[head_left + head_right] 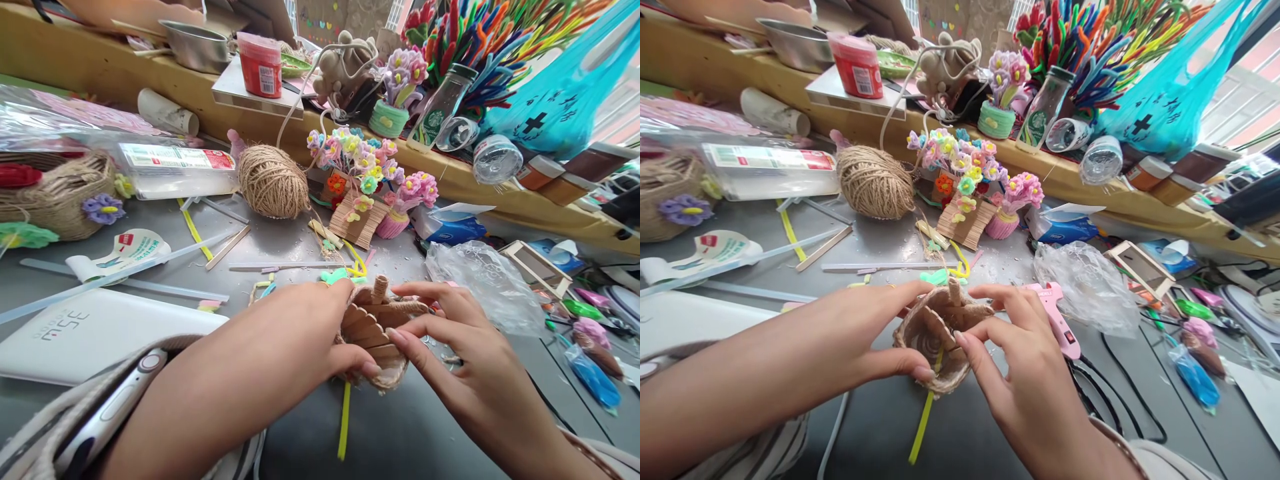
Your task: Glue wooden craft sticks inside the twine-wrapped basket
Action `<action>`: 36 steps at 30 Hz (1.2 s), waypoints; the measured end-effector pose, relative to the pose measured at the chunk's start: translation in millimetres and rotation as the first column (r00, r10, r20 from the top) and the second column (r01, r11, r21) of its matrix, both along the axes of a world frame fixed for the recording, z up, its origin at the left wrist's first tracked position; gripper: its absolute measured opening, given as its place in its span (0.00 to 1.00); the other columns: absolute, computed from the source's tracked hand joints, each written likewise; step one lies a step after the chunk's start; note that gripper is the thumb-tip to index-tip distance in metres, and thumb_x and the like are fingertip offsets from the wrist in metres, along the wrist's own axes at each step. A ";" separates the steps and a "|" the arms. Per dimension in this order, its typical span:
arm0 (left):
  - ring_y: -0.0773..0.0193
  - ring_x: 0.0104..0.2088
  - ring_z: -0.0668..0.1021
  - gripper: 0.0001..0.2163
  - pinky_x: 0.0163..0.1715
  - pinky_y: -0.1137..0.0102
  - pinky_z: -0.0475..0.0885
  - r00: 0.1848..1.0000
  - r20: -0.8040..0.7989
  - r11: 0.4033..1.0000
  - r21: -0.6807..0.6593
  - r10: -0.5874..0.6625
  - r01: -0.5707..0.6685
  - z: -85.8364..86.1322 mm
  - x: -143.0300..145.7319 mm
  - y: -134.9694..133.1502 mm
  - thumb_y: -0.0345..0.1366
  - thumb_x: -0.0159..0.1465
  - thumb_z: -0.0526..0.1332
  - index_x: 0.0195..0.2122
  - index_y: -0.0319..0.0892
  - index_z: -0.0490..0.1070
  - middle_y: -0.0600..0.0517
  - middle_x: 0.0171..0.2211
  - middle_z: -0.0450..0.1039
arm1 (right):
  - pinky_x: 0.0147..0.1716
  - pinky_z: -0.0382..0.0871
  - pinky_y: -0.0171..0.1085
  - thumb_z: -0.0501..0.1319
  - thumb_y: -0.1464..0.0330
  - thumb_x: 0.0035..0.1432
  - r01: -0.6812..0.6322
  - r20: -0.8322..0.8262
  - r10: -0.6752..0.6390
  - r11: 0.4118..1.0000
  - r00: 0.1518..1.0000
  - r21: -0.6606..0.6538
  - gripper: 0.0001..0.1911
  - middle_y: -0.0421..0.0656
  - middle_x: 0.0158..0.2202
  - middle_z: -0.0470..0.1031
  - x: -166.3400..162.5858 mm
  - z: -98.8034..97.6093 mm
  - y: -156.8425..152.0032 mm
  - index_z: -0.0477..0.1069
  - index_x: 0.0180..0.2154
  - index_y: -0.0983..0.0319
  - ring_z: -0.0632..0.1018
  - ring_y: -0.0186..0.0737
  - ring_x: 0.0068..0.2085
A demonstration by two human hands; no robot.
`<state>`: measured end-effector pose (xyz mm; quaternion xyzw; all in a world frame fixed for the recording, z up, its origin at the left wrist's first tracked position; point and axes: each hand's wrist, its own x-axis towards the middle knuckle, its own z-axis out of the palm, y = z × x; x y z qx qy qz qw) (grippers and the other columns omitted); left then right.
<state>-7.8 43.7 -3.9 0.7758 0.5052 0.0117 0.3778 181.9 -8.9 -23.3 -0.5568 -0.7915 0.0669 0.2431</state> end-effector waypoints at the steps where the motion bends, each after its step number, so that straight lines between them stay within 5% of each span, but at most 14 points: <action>1: 0.51 0.42 0.78 0.18 0.43 0.62 0.69 1.000 0.001 1.000 0.001 0.000 0.000 0.4 0.5 -0.2 0.47 0.49 0.65 0.41 0.49 0.69 0.53 0.38 0.77 | 0.47 0.64 0.45 0.57 0.67 0.58 0.008 -0.005 -0.008 1.000 1.000 -0.004 0.09 0.41 0.47 0.71 0.1 -0.5 -0.8 0.72 0.26 0.56 0.71 0.43 0.49; 12: 0.54 0.34 0.80 0.19 0.27 0.70 0.69 0.997 0.073 0.995 0.096 -0.024 0.017 2.4 3.5 0.7 0.42 0.48 0.67 0.41 0.46 0.69 0.53 0.34 0.78 | 0.47 0.66 0.46 0.57 0.69 0.57 0.016 -0.010 -0.016 1.000 1.000 0.025 0.10 0.42 0.45 0.72 -2.6 -1.4 -3.0 0.71 0.25 0.57 0.73 0.45 0.48; 16: 0.55 0.37 0.79 0.20 0.31 0.69 0.69 0.993 0.099 0.993 0.106 -0.057 0.046 -1.9 -3.9 -1.0 0.42 0.49 0.67 0.43 0.47 0.68 0.53 0.36 0.77 | 0.48 0.65 0.46 0.57 0.69 0.58 0.021 -0.049 -0.022 0.999 0.999 -0.024 0.09 0.42 0.46 0.72 -1.4 0.0 -5.7 0.72 0.26 0.56 0.71 0.44 0.50; 20: 0.54 0.44 0.76 0.27 0.38 0.68 0.70 0.963 0.148 0.969 0.131 -0.227 0.208 -5.4 -10.8 8.2 0.46 0.42 0.71 0.43 0.47 0.68 0.53 0.40 0.75 | 0.49 0.65 0.45 0.57 0.69 0.58 0.022 -0.053 -0.025 0.999 0.998 -0.050 0.08 0.41 0.47 0.72 1.5 -1.0 -10.9 0.72 0.27 0.56 0.70 0.43 0.51; 26: 0.63 0.44 0.76 0.28 0.40 0.75 0.69 0.829 0.342 0.887 0.028 -0.443 0.462 -6.3 -2.3 27.2 0.26 0.43 0.72 0.45 0.46 0.66 0.58 0.43 0.74 | 0.49 0.66 0.45 0.58 0.70 0.58 0.014 -0.075 -0.017 0.999 0.997 -0.044 0.08 0.43 0.47 0.71 3.6 -3.0 -14.9 0.72 0.28 0.56 0.70 0.43 0.51; 32: 0.58 0.47 0.74 0.22 0.42 0.71 0.69 0.876 0.252 0.911 0.114 -0.412 0.396 -6.9 -0.1 20.0 0.34 0.49 0.69 0.45 0.44 0.65 0.54 0.46 0.73 | 0.48 0.67 0.45 0.58 0.71 0.57 0.006 -0.085 -0.004 1.000 0.996 0.023 0.07 0.44 0.46 0.72 7.0 -3.5 -19.0 0.72 0.28 0.57 0.71 0.43 0.50; 36: 0.58 0.50 0.73 0.21 0.46 0.69 0.68 0.879 0.234 0.899 0.256 -0.415 0.356 -6.7 -0.8 9.5 0.34 0.53 0.65 0.47 0.45 0.63 0.51 0.51 0.70 | 0.46 0.67 0.44 0.59 0.74 0.56 -0.003 -0.087 0.020 0.980 0.996 0.200 0.06 0.45 0.44 0.73 9.4 -4.9 -20.3 0.72 0.30 0.59 0.71 0.44 0.48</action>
